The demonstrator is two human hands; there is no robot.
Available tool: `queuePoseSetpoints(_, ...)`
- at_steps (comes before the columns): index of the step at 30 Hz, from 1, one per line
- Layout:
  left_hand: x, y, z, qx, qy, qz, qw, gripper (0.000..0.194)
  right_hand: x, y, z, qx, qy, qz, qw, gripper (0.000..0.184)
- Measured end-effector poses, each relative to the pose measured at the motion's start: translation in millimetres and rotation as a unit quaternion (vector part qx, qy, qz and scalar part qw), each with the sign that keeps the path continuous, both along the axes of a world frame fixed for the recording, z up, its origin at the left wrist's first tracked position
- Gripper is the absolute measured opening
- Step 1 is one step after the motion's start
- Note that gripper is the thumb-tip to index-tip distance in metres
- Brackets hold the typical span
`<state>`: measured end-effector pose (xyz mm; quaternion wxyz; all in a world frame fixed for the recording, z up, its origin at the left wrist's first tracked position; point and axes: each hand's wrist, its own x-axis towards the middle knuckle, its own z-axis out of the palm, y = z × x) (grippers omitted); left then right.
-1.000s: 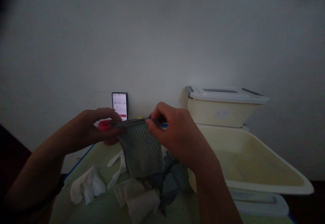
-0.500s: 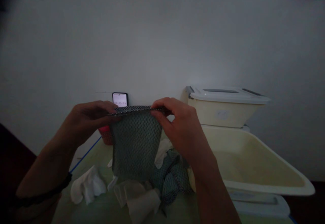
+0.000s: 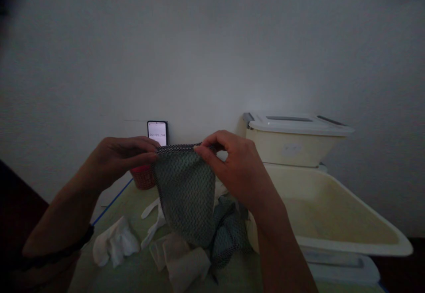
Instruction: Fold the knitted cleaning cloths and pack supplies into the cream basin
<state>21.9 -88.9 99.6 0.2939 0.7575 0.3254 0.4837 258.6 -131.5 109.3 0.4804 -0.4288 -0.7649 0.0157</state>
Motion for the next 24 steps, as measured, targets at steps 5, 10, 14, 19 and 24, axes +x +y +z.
queuePoseSetpoints(5, 0.8, -5.1, 1.7, 0.032, 0.027, 0.021, 0.999, 0.008, -1.0, 0.6, 0.1, 0.019, 0.008, -0.012, 1.0, 0.015)
queuePoseSetpoints(10, 5.4, -7.2, 3.6, 0.019, -0.007, 0.016, 1.0, 0.013, 0.5, 4.6, -2.2, 0.023, 0.039, -0.017, 0.999, 0.013)
queuePoseSetpoints(14, 11.9, -11.7, 3.2, 0.027, -0.006, -0.001, 1.0, 0.014, -1.5, 0.9, -2.7, -0.002, -0.008, 0.004, 1.0, 0.019)
queuePoseSetpoints(19, 23.1, -27.6, 7.4, 0.075, 0.093, -0.026, 0.992, 0.011, -14.4, -14.5, 3.2, -0.012, -0.106, 0.053, 0.993, 0.012)
queuePoseSetpoints(24, 26.6, -32.9, 7.8, 0.078, 0.111, -0.025, 0.99, 0.015, -16.2, -18.2, 7.9, -0.027, -0.103, 0.074, 0.992, 0.006)
